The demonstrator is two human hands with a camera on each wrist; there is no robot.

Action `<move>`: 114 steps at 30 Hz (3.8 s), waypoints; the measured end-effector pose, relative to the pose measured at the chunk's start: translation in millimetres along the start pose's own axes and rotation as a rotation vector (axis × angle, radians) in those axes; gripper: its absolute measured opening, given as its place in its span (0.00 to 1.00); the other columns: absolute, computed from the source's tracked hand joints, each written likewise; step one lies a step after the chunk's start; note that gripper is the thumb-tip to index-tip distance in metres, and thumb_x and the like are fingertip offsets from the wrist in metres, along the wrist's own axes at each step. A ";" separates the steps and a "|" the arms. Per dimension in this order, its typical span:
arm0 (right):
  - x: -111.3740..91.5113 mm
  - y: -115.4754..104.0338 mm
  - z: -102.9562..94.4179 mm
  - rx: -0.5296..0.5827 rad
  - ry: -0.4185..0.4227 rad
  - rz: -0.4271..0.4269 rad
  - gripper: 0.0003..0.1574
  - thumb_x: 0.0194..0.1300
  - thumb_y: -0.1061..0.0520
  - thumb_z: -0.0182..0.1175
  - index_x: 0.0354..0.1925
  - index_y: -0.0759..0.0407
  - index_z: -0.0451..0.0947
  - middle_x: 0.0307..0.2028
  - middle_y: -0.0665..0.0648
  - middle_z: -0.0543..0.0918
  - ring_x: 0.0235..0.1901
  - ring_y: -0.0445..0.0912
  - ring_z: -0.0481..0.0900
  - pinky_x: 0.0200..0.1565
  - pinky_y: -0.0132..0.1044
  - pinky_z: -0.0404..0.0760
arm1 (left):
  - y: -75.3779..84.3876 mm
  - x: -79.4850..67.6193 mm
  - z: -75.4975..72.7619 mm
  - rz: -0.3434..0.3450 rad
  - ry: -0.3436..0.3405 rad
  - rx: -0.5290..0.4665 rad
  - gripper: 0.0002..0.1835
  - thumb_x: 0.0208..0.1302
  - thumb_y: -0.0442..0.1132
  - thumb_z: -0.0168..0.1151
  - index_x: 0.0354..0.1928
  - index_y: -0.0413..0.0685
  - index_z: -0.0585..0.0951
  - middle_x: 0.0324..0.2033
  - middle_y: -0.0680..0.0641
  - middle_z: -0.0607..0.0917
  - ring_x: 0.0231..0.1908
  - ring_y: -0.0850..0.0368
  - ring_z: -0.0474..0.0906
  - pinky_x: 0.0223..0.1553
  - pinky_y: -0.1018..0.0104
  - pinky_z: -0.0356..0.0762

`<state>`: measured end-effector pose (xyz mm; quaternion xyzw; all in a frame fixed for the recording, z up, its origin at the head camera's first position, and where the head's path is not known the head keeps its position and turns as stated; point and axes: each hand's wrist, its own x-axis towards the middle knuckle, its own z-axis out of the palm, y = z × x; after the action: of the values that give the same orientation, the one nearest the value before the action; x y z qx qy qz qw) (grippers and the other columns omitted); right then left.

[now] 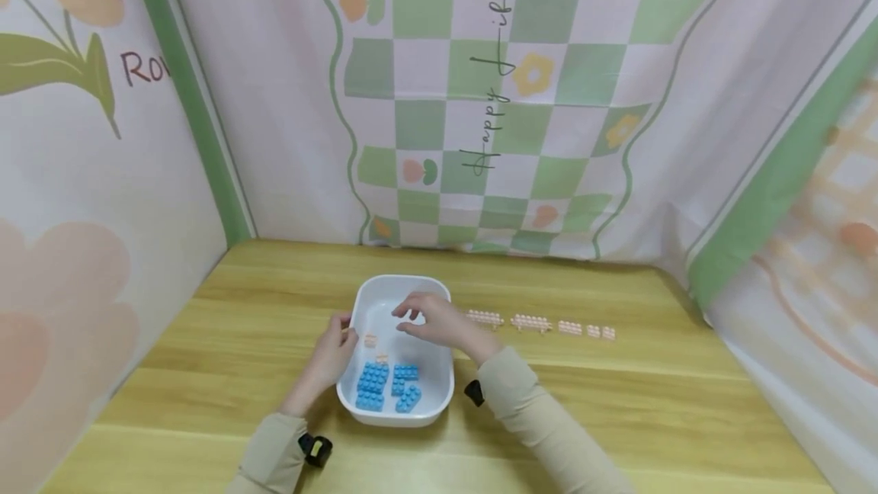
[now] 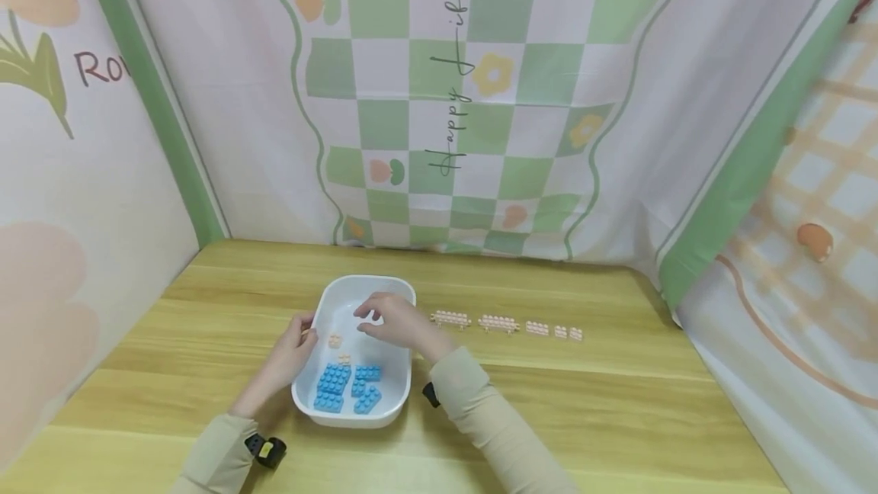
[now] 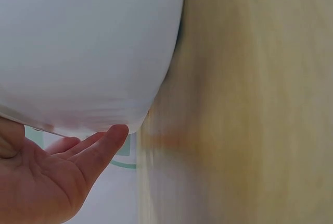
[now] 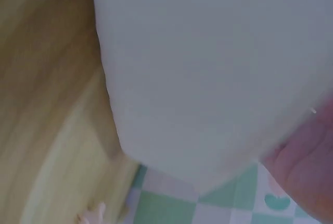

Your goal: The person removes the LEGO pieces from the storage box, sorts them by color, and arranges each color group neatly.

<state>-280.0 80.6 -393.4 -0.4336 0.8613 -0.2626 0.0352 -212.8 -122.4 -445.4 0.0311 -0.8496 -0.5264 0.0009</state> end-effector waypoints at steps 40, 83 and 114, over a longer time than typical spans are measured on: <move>11.9 -4.3 43.1 0.032 -0.217 0.164 0.11 0.58 0.54 0.64 0.41 0.54 0.83 0.36 0.47 0.84 0.35 0.34 0.77 0.42 0.25 0.78 | -1.7 0.4 1.3 0.054 0.020 -0.016 0.21 0.70 0.34 0.41 0.62 0.31 0.61 0.62 0.29 0.67 0.60 0.34 0.69 0.57 0.48 0.75; -49.9 39.5 -47.3 0.125 0.297 0.168 0.17 0.59 0.56 0.63 0.47 0.60 0.80 0.42 0.58 0.85 0.40 0.50 0.80 0.44 0.49 0.83 | -2.4 1.7 0.4 0.013 -0.003 0.028 0.23 0.72 0.36 0.39 0.65 0.31 0.58 0.64 0.29 0.64 0.62 0.35 0.66 0.59 0.46 0.71; -254.0 146.6 -113.4 -0.195 0.517 0.594 0.18 0.60 0.53 0.64 0.43 0.65 0.82 0.38 0.64 0.86 0.33 0.43 0.79 0.32 0.29 0.77 | 0.0 0.6 -3.2 -0.017 -0.050 0.051 0.24 0.73 0.38 0.36 0.66 0.32 0.55 0.65 0.28 0.61 0.64 0.35 0.63 0.62 0.45 0.67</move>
<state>-261.6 394.1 -409.3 -0.0868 0.9504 -0.2584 -0.1498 -213.3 -125.3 -443.9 0.0251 -0.8622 -0.5052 -0.0255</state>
